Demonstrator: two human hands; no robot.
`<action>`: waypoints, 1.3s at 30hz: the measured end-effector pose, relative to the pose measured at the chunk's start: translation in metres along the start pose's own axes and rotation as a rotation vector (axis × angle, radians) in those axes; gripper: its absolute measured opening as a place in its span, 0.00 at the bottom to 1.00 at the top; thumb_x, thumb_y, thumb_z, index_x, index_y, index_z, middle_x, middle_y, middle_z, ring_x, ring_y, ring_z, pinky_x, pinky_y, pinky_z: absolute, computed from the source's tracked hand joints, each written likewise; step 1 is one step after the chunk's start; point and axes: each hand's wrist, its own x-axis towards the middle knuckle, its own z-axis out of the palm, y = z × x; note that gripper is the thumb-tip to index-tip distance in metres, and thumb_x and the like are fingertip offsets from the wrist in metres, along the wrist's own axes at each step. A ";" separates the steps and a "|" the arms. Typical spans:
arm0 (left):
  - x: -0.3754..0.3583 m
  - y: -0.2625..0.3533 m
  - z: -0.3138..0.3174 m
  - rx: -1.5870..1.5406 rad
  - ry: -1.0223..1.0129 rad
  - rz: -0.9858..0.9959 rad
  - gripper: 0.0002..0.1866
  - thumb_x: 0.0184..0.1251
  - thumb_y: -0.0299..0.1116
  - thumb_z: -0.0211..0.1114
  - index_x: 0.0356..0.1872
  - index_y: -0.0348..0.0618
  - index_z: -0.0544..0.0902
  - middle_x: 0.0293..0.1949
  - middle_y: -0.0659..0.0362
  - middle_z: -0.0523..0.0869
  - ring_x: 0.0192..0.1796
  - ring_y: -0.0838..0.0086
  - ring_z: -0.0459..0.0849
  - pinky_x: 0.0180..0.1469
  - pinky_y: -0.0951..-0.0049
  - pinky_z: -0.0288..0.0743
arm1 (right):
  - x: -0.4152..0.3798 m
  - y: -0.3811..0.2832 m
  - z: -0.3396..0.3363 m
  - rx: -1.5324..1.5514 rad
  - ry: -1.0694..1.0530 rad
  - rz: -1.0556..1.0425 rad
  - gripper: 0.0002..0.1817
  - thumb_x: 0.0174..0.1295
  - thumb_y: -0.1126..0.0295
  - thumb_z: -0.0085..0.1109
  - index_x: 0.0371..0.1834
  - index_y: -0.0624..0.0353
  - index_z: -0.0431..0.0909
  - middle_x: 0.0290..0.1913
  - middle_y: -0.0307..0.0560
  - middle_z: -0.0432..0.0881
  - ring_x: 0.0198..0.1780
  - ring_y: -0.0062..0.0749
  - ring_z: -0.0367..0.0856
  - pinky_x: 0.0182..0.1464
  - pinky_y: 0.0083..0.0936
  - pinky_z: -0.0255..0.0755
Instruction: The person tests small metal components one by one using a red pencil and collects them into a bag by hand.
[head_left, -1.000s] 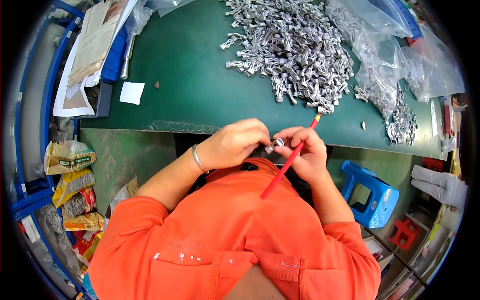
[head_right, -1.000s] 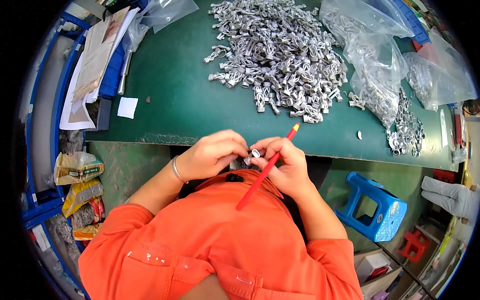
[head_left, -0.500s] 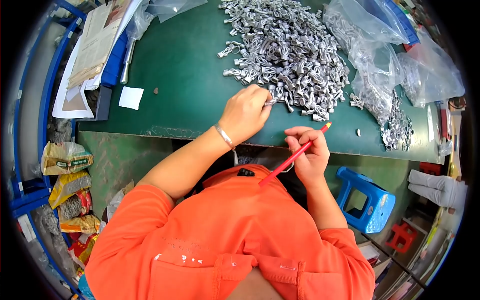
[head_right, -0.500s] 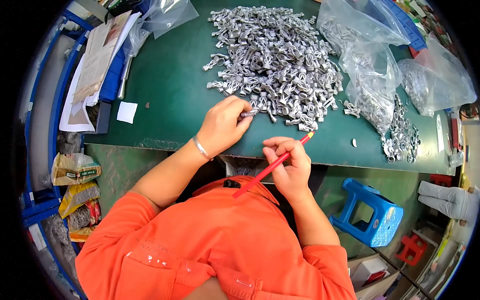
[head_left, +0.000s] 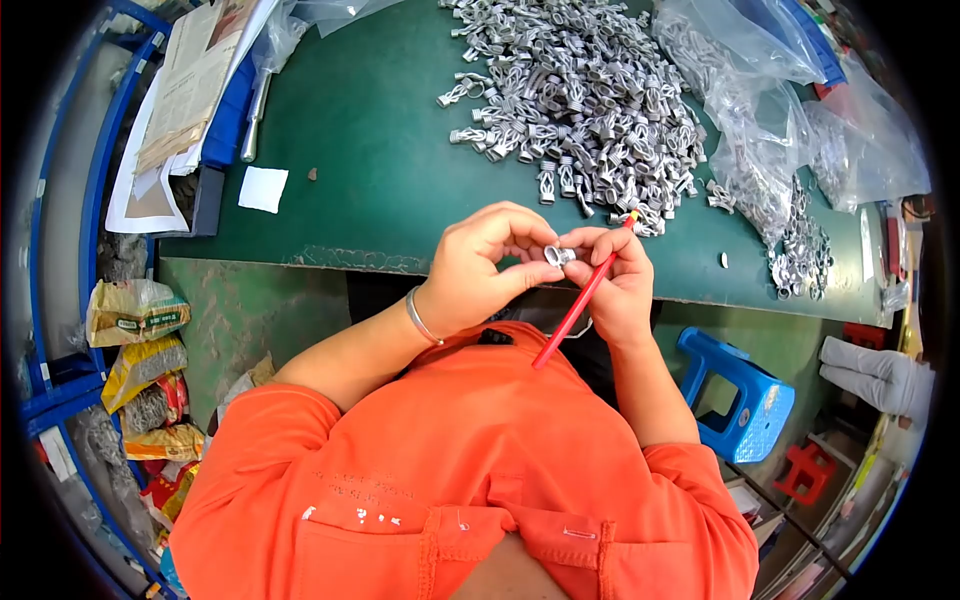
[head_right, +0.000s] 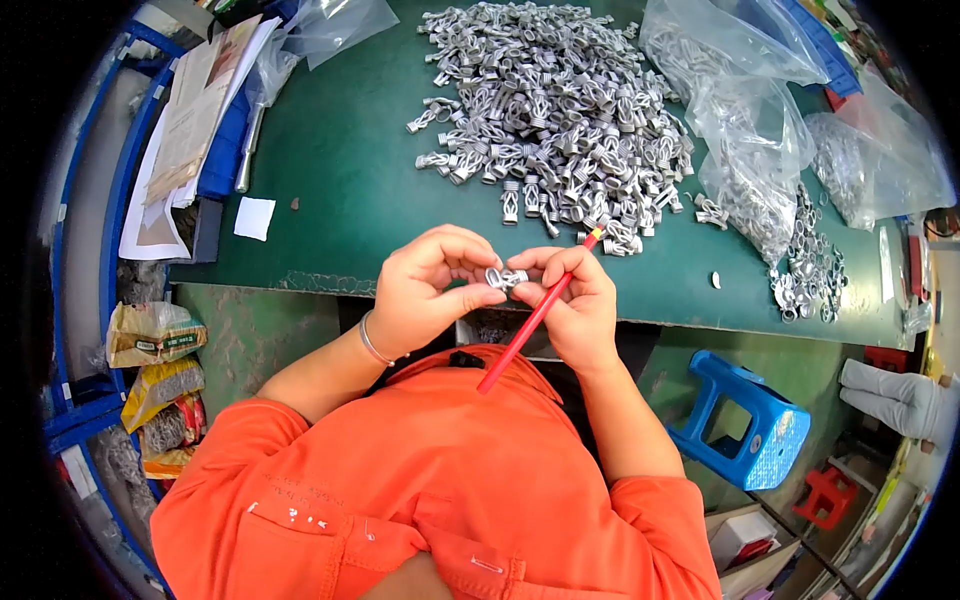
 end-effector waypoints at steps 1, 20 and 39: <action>-0.001 0.000 0.000 0.101 -0.038 0.119 0.14 0.51 0.14 0.68 0.40 0.31 0.78 0.42 0.53 0.79 0.42 0.74 0.81 0.43 0.76 0.80 | -0.001 0.000 0.000 -0.001 -0.002 0.001 0.14 0.53 0.89 0.57 0.32 0.60 0.64 0.46 0.57 0.78 0.43 0.30 0.79 0.46 0.23 0.77; -0.035 0.000 -0.011 0.343 -0.210 -0.031 0.09 0.50 0.17 0.67 0.34 0.35 0.81 0.39 0.55 0.81 0.36 0.74 0.82 0.40 0.78 0.79 | -0.001 -0.009 -0.010 -0.752 0.177 -0.320 0.12 0.54 0.84 0.63 0.26 0.62 0.66 0.32 0.48 0.82 0.30 0.24 0.78 0.33 0.19 0.72; -0.018 0.002 -0.004 -0.077 0.053 -0.288 0.15 0.62 0.17 0.60 0.50 0.31 0.75 0.39 0.57 0.79 0.36 0.78 0.81 0.41 0.80 0.78 | 0.002 -0.010 -0.001 0.146 0.084 0.207 0.14 0.58 0.86 0.56 0.32 0.57 0.61 0.39 0.52 0.78 0.35 0.35 0.84 0.31 0.21 0.81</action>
